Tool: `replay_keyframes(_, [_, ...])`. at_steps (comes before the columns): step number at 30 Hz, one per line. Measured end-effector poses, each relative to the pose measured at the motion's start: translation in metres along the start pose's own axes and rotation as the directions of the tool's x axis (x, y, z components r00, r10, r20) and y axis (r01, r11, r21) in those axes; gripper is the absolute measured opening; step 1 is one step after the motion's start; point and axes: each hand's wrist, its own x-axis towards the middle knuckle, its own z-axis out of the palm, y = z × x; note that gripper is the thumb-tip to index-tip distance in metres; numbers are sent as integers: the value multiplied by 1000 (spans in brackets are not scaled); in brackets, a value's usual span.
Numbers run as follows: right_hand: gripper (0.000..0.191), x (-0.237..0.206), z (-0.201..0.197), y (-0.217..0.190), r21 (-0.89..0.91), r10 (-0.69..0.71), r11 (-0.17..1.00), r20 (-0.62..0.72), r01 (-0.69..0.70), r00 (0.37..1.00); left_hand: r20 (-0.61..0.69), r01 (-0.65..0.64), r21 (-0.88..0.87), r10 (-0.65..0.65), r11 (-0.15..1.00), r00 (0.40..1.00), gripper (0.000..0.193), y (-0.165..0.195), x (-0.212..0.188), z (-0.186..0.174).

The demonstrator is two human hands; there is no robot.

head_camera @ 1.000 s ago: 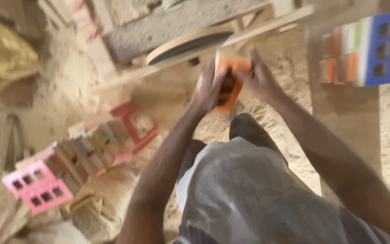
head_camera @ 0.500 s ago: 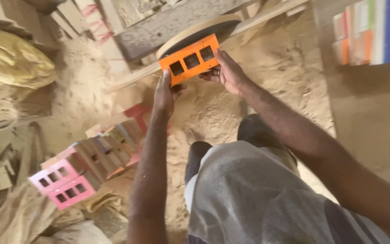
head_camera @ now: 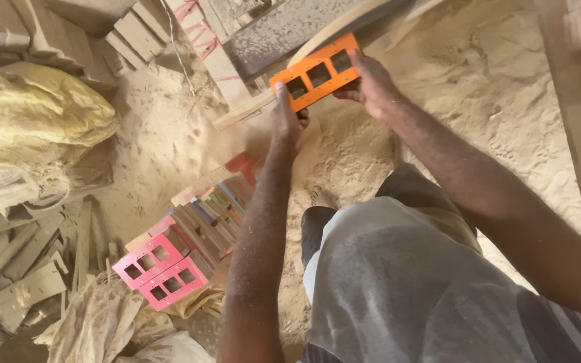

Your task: The person repeatedly picks up small, colorful wooden blocks and presses their edges against a rotating grinding wheel to smooth them. After smoothing each block, the person places it on a nearby stack of finished pieces.

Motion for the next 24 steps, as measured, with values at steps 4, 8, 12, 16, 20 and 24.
replay_keyframes(4, [56, 2, -13, -11, -46, 24, 999, -41, -26, 999, -84, 118, 61, -112, 991, 990, 69, -2, 6, 21])
replay_keyframes(8, [58, 6, -35, -27, -105, -21, 994, 13, 22, 1000, -135, 114, 130, -96, 985, 986, 78, -5, 12, 50])
replay_keyframes(12, [55, 6, -57, -43, -76, -30, 996, 79, 36, 996, -158, 112, 168, -86, 979, 984, 79, -11, 18, 78])
replay_keyframes(16, [55, 13, -76, -56, -66, -32, 997, 106, 39, 994, -194, 103, 139, -75, 985, 978, 69, -14, 29, 106])
replay_keyframes(20, [51, 19, -110, -76, -29, -42, 999, 105, 45, 994, -136, 77, 116, -61, 990, 989, 68, -21, 39, 140])
replay_keyframes(24, [52, -14, -183, -96, 90, -163, 985, 230, 146, 959, 228, -370, 172, 328, 913, 917, 57, -50, -1, 175])
